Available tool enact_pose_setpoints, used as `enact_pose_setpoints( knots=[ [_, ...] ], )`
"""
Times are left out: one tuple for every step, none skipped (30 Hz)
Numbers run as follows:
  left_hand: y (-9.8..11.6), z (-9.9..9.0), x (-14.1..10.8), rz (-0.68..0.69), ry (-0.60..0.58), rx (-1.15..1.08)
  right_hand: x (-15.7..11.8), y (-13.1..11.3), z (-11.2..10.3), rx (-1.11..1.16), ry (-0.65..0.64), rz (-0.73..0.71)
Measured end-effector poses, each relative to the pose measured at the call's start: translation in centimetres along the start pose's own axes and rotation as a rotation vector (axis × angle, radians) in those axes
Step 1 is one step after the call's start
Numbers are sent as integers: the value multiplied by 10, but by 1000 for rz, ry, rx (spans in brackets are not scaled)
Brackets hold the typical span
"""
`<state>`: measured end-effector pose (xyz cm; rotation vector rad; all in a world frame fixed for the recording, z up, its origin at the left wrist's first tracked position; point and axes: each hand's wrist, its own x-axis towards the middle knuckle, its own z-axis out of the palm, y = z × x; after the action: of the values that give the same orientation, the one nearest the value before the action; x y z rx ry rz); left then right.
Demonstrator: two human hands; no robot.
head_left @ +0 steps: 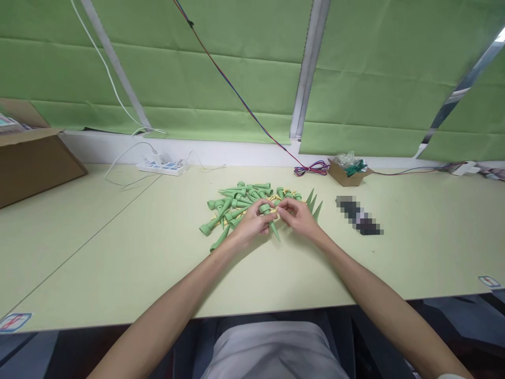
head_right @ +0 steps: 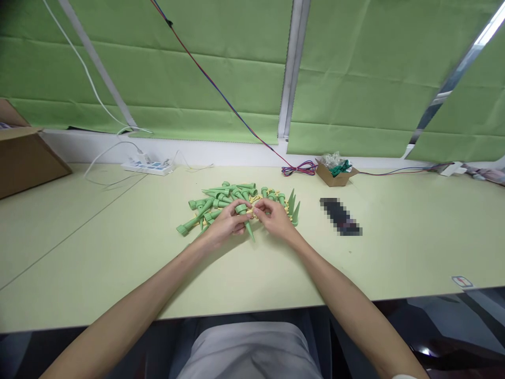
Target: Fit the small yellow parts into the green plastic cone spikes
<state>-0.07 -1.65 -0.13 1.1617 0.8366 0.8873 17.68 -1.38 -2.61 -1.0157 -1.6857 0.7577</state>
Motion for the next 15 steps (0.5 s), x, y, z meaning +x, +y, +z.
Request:
enact_pose_setpoints(
  knots=[
    [1, 0, -1, -4, -3, 2, 0, -1, 0, -7, -9, 6],
    [1, 1, -1, -7, -8, 2, -1, -1, 0, -15, -17, 15],
    [2, 1, -2, -11, -14, 0, -1, -1, 0, -24, -26, 24],
    [3, 2, -3, -17, -22, -2, -1, -2, 0, -36, -35, 33],
    [3, 2, -3, -25, -29, -3, -2, -2, 0, -53, -43, 39],
    [4, 2, -4, -33, -36, -2, -2, -2, -1, -74, -50, 42],
    [4, 3, -4, -40, -41, 0, -2, -2, -1, -99, -53, 39],
    [4, 3, -5, -46, -46, 4, -2, -1, -1, -125, -55, 32],
    [5, 3, -5, -50, -52, 9, -2, -1, -1, -150, -55, 24],
    [5, 4, -5, -52, -58, 12, -2, -1, -1, -172, -56, 17],
    [5, 4, -5, -53, -65, 14, -2, -1, -1, -186, -57, 12],
    [5, 4, -6, -54, -70, 15, -2, -1, -1, -192, -60, 9],
    [5, 4, -6, -55, -71, 16, -2, 0, -1, -192, -64, 9],
    [5, 4, -6, -58, -70, 16, -2, -1, 0, -187, -67, 11],
    [5, 4, -6, -61, -68, 16, -2, -1, 0, -179, -68, 14]
  ],
)
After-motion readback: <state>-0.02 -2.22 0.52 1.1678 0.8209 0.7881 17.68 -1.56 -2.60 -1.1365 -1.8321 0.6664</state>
